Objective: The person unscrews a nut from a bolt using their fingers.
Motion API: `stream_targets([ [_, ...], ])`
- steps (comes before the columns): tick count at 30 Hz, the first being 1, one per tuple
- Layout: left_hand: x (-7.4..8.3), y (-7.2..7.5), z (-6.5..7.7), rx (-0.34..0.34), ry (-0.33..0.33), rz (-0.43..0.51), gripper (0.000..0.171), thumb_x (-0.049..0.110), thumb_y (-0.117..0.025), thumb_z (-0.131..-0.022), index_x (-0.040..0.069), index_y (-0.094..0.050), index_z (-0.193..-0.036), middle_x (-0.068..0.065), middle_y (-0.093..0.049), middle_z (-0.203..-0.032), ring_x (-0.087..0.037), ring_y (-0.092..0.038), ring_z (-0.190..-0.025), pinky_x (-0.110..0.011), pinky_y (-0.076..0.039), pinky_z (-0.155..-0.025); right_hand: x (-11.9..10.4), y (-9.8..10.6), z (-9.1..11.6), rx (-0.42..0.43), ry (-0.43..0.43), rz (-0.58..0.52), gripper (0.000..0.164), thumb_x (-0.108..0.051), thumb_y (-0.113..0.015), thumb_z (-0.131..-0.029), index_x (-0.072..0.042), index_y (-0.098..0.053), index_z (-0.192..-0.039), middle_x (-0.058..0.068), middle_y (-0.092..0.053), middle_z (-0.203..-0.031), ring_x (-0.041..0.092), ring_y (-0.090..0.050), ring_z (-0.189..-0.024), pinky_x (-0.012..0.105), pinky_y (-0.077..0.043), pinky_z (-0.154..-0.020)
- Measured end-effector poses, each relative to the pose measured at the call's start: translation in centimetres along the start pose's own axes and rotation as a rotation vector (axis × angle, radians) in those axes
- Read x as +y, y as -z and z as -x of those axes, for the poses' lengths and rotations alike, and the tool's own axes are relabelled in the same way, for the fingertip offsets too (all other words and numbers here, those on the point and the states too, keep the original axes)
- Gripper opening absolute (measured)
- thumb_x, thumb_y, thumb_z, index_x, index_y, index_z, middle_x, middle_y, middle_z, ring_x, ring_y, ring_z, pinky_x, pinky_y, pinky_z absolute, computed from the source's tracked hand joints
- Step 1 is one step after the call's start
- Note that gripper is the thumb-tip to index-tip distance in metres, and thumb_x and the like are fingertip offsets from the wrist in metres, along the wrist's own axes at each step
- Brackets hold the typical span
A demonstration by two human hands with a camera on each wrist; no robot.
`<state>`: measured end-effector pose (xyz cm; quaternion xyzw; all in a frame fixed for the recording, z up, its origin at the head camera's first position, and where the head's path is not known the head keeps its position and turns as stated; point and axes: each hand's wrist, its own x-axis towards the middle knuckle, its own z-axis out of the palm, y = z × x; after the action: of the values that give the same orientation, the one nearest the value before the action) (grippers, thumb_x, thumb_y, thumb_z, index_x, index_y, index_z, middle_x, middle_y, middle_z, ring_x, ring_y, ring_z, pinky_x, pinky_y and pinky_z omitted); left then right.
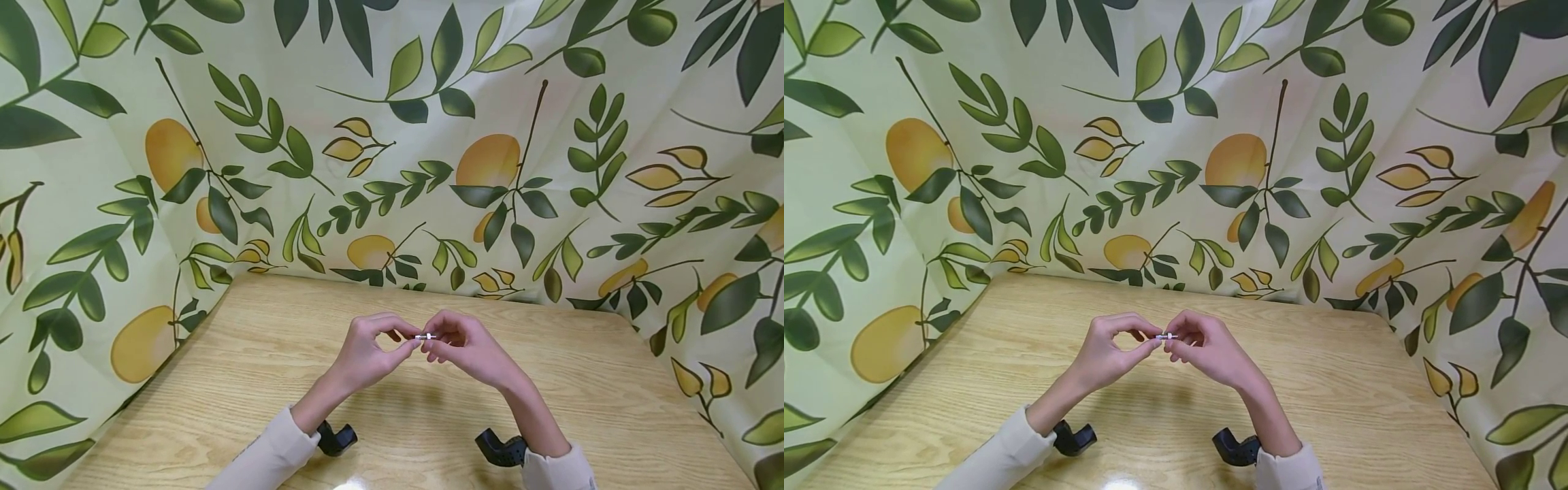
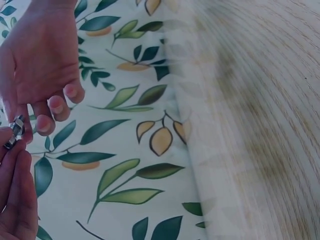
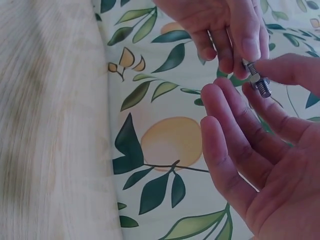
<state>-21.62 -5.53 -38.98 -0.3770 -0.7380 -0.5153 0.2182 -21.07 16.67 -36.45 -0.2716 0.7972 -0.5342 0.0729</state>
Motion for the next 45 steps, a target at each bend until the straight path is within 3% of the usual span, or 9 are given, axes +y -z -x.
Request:
stream_targets([
  [7, 0.06, 0.03, 0.03, 0.001, 0.009, -0.006, 0.012, 0.004, -0.081, -0.085, 0.011, -0.081, -0.095, 0.001, -0.080, -0.089, -0.008, -0.073, -0.082, -0.025, -0.062, -0.073, 0.11, 0.02, -0.12, -0.036, 0.004, 0.021, 0.020, -0.018, -0.060, -0.104, -0.001, -0.068, -0.113, 0.020, -0.073, -0.098, 0.024, -0.073, -0.081, 0.036, -0.064, -0.075],
  [14, -0.05, -0.02, 0.09, -0.005, 0.013, 0.002, 0.012, 0.004, -0.081, -0.085, 0.010, -0.081, -0.095, 0.000, -0.080, -0.090, -0.008, -0.073, -0.083, -0.026, -0.062, -0.074, -0.04, -0.16, -0.06, -0.006, 0.009, 0.016, 0.014, -0.011, -0.065, -0.100, -0.002, -0.066, -0.111, 0.014, -0.072, -0.096, 0.018, -0.072, -0.079, 0.036, -0.064, -0.074],
  [23, -0.07, 0.02, 0.11, 0.003, -0.006, -0.004, 0.011, 0.004, -0.081, -0.086, 0.011, -0.081, -0.095, 0.000, -0.080, -0.089, -0.011, -0.073, -0.081, -0.026, -0.062, -0.072, 0.22, -0.05, -0.12, -0.022, 0.011, 0.023, 0.019, -0.019, -0.061, -0.104, -0.002, -0.068, -0.110, 0.017, -0.073, -0.097, 0.019, -0.072, -0.080, 0.036, -0.064, -0.074],
  [35, -0.07, -0.02, 0.05, 0.004, -0.015, 0.003, 0.013, 0.003, -0.082, -0.085, 0.010, -0.081, -0.095, -0.001, -0.080, -0.089, -0.010, -0.073, -0.082, -0.026, -0.063, -0.073, 0.32, -0.10, -0.16, -0.015, -0.007, 0.011, 0.018, -0.017, -0.066, -0.101, -0.003, -0.067, -0.113, 0.018, -0.072, -0.098, 0.021, -0.072, -0.080, 0.033, -0.063, -0.074],
  [45, -0.07, -0.05, 0.01, -0.008, 0.018, 0.001, 0.010, 0.005, -0.081, -0.086, 0.010, -0.081, -0.095, 0.000, -0.080, -0.090, -0.008, -0.073, -0.082, -0.025, -0.062, -0.073, 0.22, 0.04, -0.12, -0.005, 0.009, 0.007, 0.015, -0.013, -0.064, -0.102, -0.001, -0.065, -0.111, 0.020, -0.073, -0.099, 0.023, -0.073, -0.082, 0.035, -0.064, -0.075],
])
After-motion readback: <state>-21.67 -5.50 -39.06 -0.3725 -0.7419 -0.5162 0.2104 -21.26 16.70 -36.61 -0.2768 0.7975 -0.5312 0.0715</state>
